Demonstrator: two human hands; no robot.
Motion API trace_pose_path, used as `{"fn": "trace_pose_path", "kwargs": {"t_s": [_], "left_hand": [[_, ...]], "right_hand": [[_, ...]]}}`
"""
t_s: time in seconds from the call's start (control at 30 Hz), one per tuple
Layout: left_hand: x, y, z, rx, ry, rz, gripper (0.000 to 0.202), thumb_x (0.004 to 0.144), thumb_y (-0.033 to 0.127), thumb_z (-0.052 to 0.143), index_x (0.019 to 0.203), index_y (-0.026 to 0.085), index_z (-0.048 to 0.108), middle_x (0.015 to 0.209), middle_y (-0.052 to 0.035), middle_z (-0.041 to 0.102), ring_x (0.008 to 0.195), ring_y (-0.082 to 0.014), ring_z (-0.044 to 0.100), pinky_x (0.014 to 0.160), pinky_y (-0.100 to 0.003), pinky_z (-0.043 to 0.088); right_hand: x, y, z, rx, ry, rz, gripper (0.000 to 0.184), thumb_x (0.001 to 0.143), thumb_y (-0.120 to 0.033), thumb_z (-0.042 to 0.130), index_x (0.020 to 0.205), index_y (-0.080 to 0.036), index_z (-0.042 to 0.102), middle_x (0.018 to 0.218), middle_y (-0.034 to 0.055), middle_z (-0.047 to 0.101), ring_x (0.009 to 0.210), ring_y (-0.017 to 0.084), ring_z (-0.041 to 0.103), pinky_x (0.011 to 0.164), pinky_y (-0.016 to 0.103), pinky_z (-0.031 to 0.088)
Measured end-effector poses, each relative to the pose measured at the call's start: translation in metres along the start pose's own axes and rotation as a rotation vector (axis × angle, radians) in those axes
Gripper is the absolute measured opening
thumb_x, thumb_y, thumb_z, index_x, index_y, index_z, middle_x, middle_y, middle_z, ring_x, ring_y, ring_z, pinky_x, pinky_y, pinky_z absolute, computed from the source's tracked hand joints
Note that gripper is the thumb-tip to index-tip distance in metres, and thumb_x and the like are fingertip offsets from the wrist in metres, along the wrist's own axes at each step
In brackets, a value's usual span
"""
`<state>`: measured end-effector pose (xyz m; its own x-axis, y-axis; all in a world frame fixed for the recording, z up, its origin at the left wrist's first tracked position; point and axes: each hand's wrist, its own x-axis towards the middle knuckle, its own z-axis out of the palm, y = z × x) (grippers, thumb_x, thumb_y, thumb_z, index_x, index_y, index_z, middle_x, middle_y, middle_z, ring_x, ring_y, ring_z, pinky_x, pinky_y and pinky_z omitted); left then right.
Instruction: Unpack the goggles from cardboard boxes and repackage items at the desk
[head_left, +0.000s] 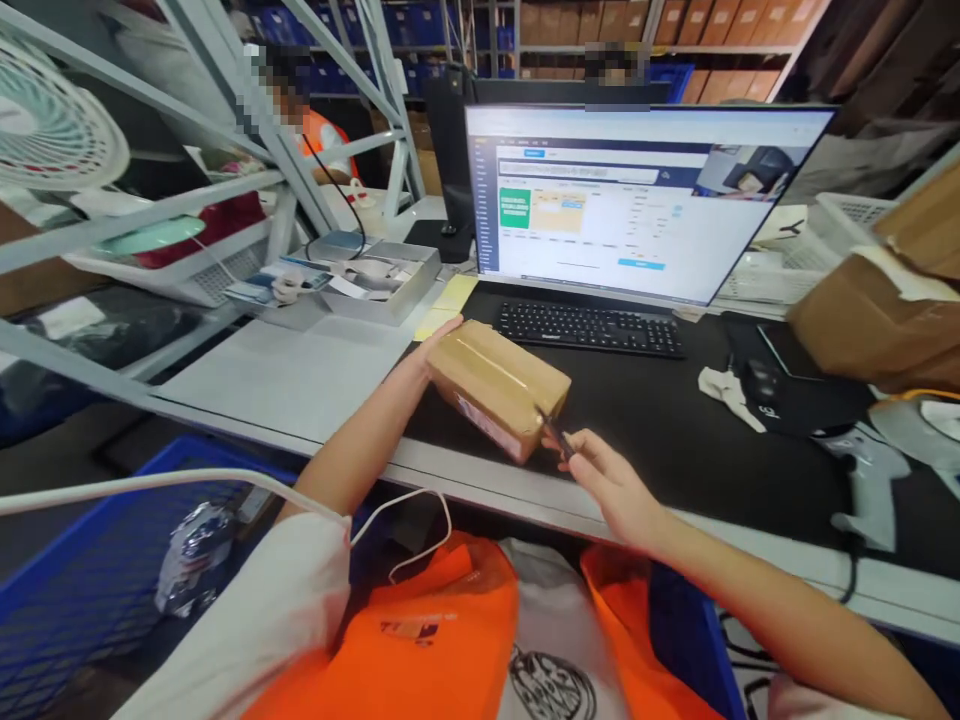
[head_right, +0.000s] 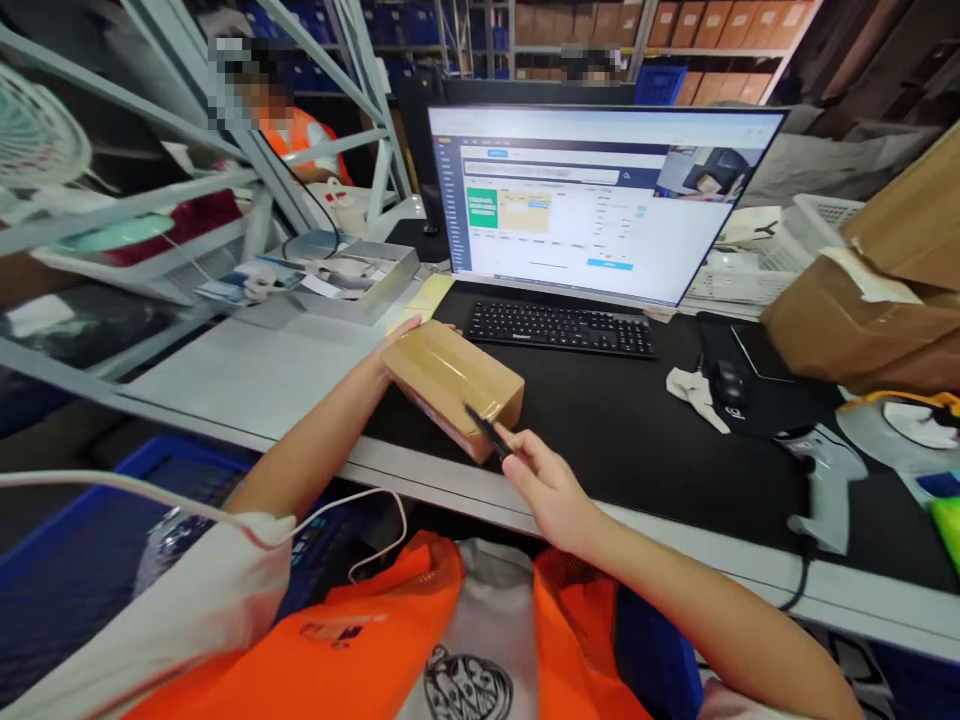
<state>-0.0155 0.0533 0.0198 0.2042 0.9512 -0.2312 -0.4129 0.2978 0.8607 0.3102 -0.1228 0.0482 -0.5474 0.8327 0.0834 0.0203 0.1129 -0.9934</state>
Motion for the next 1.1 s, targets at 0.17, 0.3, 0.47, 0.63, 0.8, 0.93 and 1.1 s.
{"fn": "trace_pose_path", "kwargs": {"t_s": [0.17,0.3,0.47,0.63,0.8,0.93,1.1], "left_hand": [[0.022,0.006,0.006,0.277,0.068,0.123,0.046,0.087,0.056,0.067,0.104,0.014,0.071,0.104,-0.0145,0.075,0.101,-0.0323,0.070,0.098,-0.051,0.053],[-0.022,-0.002,0.001,0.420,0.375,0.698,0.054,0.094,0.064,0.054,0.111,0.014,0.063,0.118,-0.0121,0.069,0.117,-0.0255,0.062,0.111,-0.050,0.043],[-0.097,-0.054,0.044,1.133,0.245,1.315,0.062,0.083,0.070,0.064,0.125,0.024,0.061,0.130,-0.0108,0.063,0.139,-0.0365,0.046,0.117,-0.057,0.032],[-0.116,-0.090,0.090,1.524,0.178,1.188,0.077,0.076,0.057,0.074,0.139,0.022,0.049,0.137,-0.0175,0.061,0.140,-0.0404,0.046,0.118,-0.062,0.022],[-0.110,-0.093,0.096,1.475,0.261,1.218,0.056,0.074,0.044,0.073,0.123,0.022,0.059,0.126,-0.0138,0.069,0.130,-0.0368,0.057,0.117,-0.061,0.025],[-0.107,-0.094,0.096,1.374,0.245,1.263,0.053,0.070,0.041,0.076,0.118,0.024,0.061,0.121,-0.0112,0.072,0.122,-0.0357,0.062,0.118,-0.061,0.022],[-0.106,-0.097,0.095,1.377,0.262,1.216,0.050,0.069,0.044,0.076,0.114,0.026,0.063,0.120,-0.0104,0.072,0.120,-0.0362,0.062,0.118,-0.062,0.021]], "right_hand": [[-0.030,0.007,-0.009,-0.522,-0.077,-0.086,0.025,0.102,-0.039,0.046,0.108,-0.019,0.059,0.095,0.0054,0.068,0.082,0.019,0.064,0.074,0.031,0.047],[-0.034,0.013,-0.038,-0.818,0.035,-0.117,0.023,0.102,-0.036,0.047,0.107,-0.018,0.061,0.089,0.0043,0.069,0.075,0.019,0.064,0.068,0.029,0.044],[-0.022,0.008,-0.060,-1.049,0.006,-0.140,0.023,0.102,-0.039,0.050,0.103,-0.019,0.063,0.079,0.0014,0.067,0.067,0.018,0.062,0.063,0.029,0.039],[-0.007,0.002,-0.066,-1.143,-0.033,-0.218,0.025,0.103,-0.040,0.050,0.098,-0.019,0.062,0.079,0.0018,0.068,0.065,0.017,0.062,0.063,0.028,0.037],[0.001,0.001,-0.072,-1.172,-0.022,-0.298,0.031,0.104,-0.044,0.048,0.096,-0.018,0.063,0.078,0.0026,0.068,0.064,0.017,0.062,0.062,0.029,0.038],[0.005,0.001,-0.079,-1.196,-0.017,-0.320,0.037,0.105,-0.048,0.044,0.096,-0.017,0.064,0.076,0.0037,0.067,0.063,0.018,0.061,0.063,0.030,0.039],[0.005,0.001,-0.084,-1.204,-0.008,-0.262,0.039,0.104,-0.049,0.045,0.098,-0.018,0.066,0.077,0.0046,0.068,0.064,0.018,0.062,0.064,0.031,0.040]]}}
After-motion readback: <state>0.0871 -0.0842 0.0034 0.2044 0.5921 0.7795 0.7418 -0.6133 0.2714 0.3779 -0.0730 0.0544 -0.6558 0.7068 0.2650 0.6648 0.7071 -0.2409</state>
